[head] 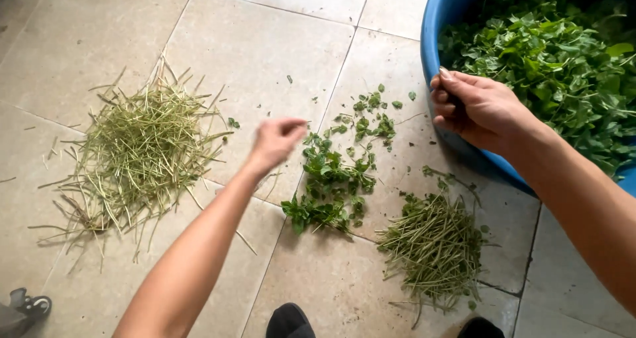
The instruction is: Preparing fruit drinks, toasting bread for sandwiches, serving a customer, slicing a whole pineapple, and sorting leafy herbs.
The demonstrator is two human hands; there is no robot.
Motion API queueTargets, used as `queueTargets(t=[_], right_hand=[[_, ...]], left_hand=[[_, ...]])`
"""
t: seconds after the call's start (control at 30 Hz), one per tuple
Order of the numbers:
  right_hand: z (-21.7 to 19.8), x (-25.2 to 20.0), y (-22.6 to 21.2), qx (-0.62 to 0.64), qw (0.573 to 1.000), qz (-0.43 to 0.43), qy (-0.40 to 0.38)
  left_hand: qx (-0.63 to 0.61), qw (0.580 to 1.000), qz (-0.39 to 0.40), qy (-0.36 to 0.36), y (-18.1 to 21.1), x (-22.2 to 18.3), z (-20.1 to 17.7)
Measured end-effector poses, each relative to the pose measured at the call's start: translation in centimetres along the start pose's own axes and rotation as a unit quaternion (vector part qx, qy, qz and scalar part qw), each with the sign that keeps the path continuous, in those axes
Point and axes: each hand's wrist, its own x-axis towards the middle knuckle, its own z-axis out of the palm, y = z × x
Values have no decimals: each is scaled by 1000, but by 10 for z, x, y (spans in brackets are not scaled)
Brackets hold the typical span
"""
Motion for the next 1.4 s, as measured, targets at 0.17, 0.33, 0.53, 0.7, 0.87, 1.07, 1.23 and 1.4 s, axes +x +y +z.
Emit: queueTargets(t=[0.17, 0.33, 0.53, 0.7, 0.87, 1.07, 1.23, 1.4], right_hand=[[7, -1, 2, -59, 998, 8, 10], [8, -8, 8, -62, 998, 3, -5], [-2, -3, 17, -54, 998, -9, -31], [21, -22, 16, -106, 993, -27, -50], [43, -32, 19, -155, 983, -83, -51], [56, -35, 14, -169, 966, -195, 1], [62, -41, 11, -192, 960, -203, 5], [49, -31, 18, -360, 901, -243, 10]], left_hand=[[318, 894, 145, -282, -50, 39, 117], [441, 834, 226, -245, -131, 100, 192], [266, 908, 185, -268, -29, 33, 98], [-37, 967, 117, -224, 55, -22, 23], [-164, 963, 63, -204, 89, -46, 10], [-183, 952, 125, -211, 108, -52, 23], [-150, 955, 161, -201, 125, -62, 28], [-147, 956, 173, -187, 128, -67, 33]])
